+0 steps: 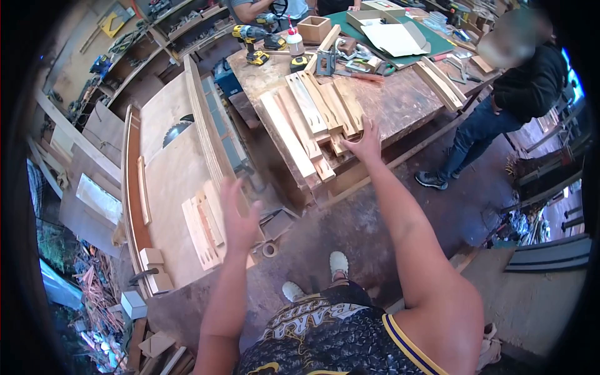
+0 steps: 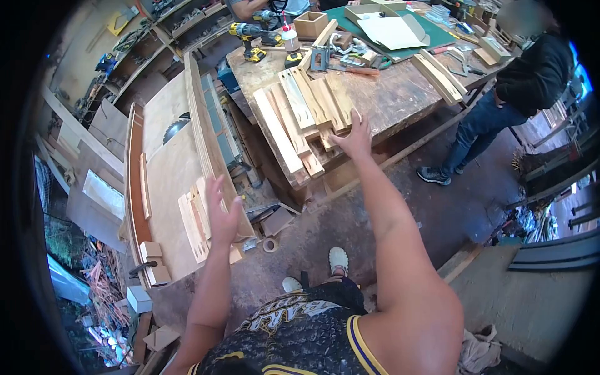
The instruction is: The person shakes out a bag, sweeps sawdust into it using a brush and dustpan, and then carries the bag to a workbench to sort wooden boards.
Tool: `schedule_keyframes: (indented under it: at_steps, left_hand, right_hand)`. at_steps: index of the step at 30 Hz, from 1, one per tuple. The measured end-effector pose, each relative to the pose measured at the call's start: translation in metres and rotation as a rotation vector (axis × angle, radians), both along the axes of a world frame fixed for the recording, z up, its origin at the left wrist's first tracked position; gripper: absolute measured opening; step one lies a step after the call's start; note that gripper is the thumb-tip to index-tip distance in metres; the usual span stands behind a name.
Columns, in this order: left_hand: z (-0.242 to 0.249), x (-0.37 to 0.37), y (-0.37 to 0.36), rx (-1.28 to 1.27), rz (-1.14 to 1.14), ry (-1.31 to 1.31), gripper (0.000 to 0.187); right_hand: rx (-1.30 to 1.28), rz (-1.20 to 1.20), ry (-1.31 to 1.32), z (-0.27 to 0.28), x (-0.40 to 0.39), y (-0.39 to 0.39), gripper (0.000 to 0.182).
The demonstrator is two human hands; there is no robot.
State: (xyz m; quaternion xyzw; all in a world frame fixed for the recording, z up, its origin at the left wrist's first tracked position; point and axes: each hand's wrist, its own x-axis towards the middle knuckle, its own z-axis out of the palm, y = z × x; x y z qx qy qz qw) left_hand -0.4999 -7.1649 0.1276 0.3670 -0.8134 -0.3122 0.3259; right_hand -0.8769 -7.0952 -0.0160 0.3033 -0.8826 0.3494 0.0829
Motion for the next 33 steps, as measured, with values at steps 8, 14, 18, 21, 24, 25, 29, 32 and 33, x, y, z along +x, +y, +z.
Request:
schedule_keyframes:
  at_steps: [8, 14, 18, 21, 24, 25, 29, 32, 33]
  left_hand:
    - [-0.016, -0.081, 0.042, 0.094, -0.209, -0.041, 0.060]
    - [-0.039, -0.081, 0.048, 0.162, -0.177, -0.068, 0.060]
    - [-0.045, -0.089, 0.049, 0.221, -0.188, -0.007, 0.058]
    - [-0.048, -0.101, 0.053, 0.287, -0.212, 0.053, 0.058]
    - [-0.061, -0.115, 0.056, 0.421, -0.292, 0.121, 0.060]
    - [-0.066, -0.122, 0.058, 0.478, -0.319, 0.152, 0.063]
    - [-0.059, -0.158, 0.078, 0.941, -0.357, 0.477, 0.076]
    - [-0.024, -0.156, 0.086, 1.041, -0.342, 0.947, 0.070]
    - [-0.016, -0.145, 0.086, 1.033, -0.298, 1.056, 0.066]
  right_hand:
    - [-0.247, -0.004, -0.152, 0.007, -0.012, -0.001, 0.084]
    - [-0.469, 0.028, -0.418, -0.009, -0.041, 0.024, 0.081]
    - [-0.626, 0.045, -0.634, 0.004, -0.040, 0.052, 0.079]
    - [-0.670, 0.051, -0.670, 0.003, -0.033, 0.064, 0.075]
    - [-0.847, 0.043, -0.779, 0.016, -0.007, 0.091, 0.073]
    - [-0.840, 0.058, -0.778, 0.025, 0.005, 0.101, 0.073]
    - [-0.959, 0.281, -0.758, 0.064, 0.078, 0.129, 0.077]
    - [-0.834, 0.508, -0.667, 0.098, 0.149, 0.125, 0.086]
    - [-0.784, 0.578, -0.627, 0.103, 0.170, 0.123, 0.089]
